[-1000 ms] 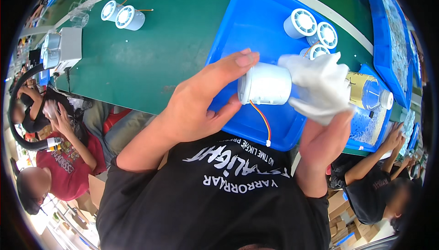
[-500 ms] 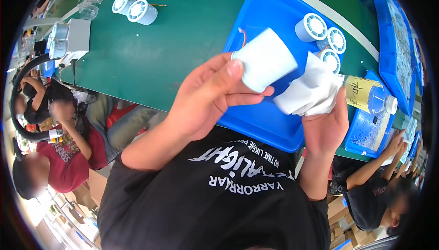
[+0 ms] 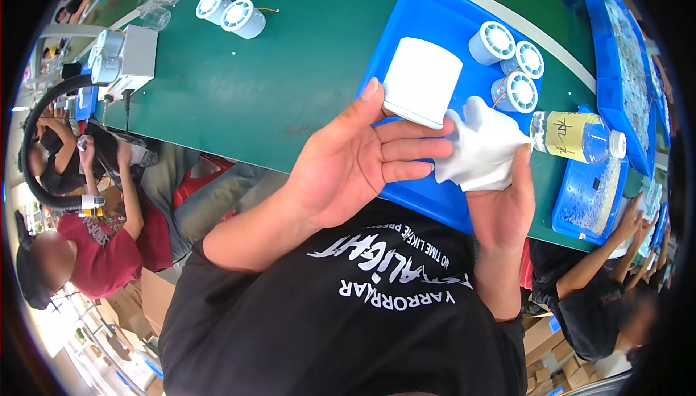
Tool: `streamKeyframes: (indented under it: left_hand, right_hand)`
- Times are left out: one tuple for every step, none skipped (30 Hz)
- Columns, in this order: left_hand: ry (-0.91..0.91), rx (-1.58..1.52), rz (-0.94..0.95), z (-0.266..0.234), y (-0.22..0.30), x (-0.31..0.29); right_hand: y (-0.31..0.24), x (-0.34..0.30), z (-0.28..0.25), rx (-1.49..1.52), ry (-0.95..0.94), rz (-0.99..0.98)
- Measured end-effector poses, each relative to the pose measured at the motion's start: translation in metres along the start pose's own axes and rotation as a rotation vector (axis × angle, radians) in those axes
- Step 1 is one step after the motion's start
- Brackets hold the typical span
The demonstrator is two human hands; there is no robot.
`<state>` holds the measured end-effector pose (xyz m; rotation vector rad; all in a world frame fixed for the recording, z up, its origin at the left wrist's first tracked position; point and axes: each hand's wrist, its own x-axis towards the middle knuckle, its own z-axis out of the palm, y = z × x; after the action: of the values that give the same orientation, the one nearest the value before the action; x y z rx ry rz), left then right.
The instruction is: Wiping down cylindrical white electronic components with a dampened cloth on an assembly line.
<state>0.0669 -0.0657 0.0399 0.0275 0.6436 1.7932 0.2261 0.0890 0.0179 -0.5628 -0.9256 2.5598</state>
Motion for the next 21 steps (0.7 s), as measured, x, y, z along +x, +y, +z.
streamKeyframes:
  left_hand:
    - [0.006, 0.038, 0.016, 0.0, -0.002, -0.003]
    - [0.013, 0.076, 0.033, 0.0, -0.004, -0.006]
    - [0.008, 0.079, 0.037, -0.001, -0.006, -0.01]
    - [0.011, 0.125, 0.059, -0.003, -0.008, -0.014]
    - [0.015, 0.172, 0.08, -0.004, -0.01, -0.017]
    - [0.012, 0.175, 0.086, -0.007, -0.012, -0.022]
    - [0.001, 0.186, 0.107, -0.009, -0.015, -0.026]
    - [-0.01, 0.197, 0.129, -0.012, -0.017, -0.031]
    - [-0.011, 0.201, 0.133, -0.014, -0.019, -0.035]
    - [-0.028, 0.212, 0.145, -0.015, -0.02, -0.039]
    - [-0.044, 0.222, 0.156, -0.017, -0.022, -0.044]
    - [-0.045, 0.226, 0.157, -0.018, -0.023, -0.048]
    - [-0.046, 0.257, 0.165, -0.02, -0.025, -0.051]
    - [-0.047, 0.288, 0.173, -0.021, -0.026, -0.054]
    - [-0.05, 0.29, 0.167, -0.023, -0.028, -0.056]
    - [-0.05, 0.297, 0.174, -0.025, -0.03, -0.059]
    - [-0.051, 0.303, 0.18, -0.027, -0.032, -0.061]
    - [-0.053, 0.306, 0.175, -0.027, -0.034, -0.064]
    - [-0.046, 0.316, 0.178, -0.028, -0.036, -0.066]
    - [-0.039, 0.325, 0.18, -0.028, -0.038, -0.068]
    - [-0.039, 0.327, 0.176, -0.029, -0.041, -0.07]
  right_hand:
    - [0.002, -0.002, 0.003, -0.022, 0.029, -0.006]
    - [0.004, -0.004, 0.005, -0.044, 0.058, -0.013]
    - [0.006, -0.007, 0.006, -0.046, 0.053, -0.018]
    - [0.008, -0.009, 0.007, -0.039, 0.1, -0.012]
    - [0.01, -0.012, 0.008, -0.032, 0.147, -0.005]
    - [0.012, -0.016, 0.01, -0.033, 0.141, -0.009]
    - [0.015, -0.019, 0.011, -0.035, 0.149, -0.023]
    - [0.017, -0.023, 0.012, -0.036, 0.157, -0.038]
    - [0.019, -0.027, 0.012, -0.035, 0.152, -0.04]
    - [0.021, -0.032, 0.012, -0.011, 0.15, -0.047]
    - [0.023, -0.038, 0.01, 0.014, 0.149, -0.054]
    - [0.024, -0.043, 0.005, 0.016, 0.147, -0.057]
    - [0.026, -0.05, -0.003, -0.014, 0.047, -0.042]
    - [0.027, -0.056, -0.009, -0.044, -0.051, -0.027]
    - [0.027, -0.063, -0.01, -0.028, -0.081, -0.053]
    - [0.028, -0.068, -0.013, -0.026, -0.075, -0.058]
    - [0.028, -0.073, -0.016, -0.097, -0.074, -0.079]
    - [0.028, -0.076, -0.015, -0.169, -0.077, -0.099]
    - [0.03, -0.08, -0.01, -0.179, -0.017, -0.127]
    - [0.03, -0.083, -0.004, -0.187, 0.052, -0.183]
    - [0.031, -0.084, 0.004, -0.194, 0.119, -0.235]
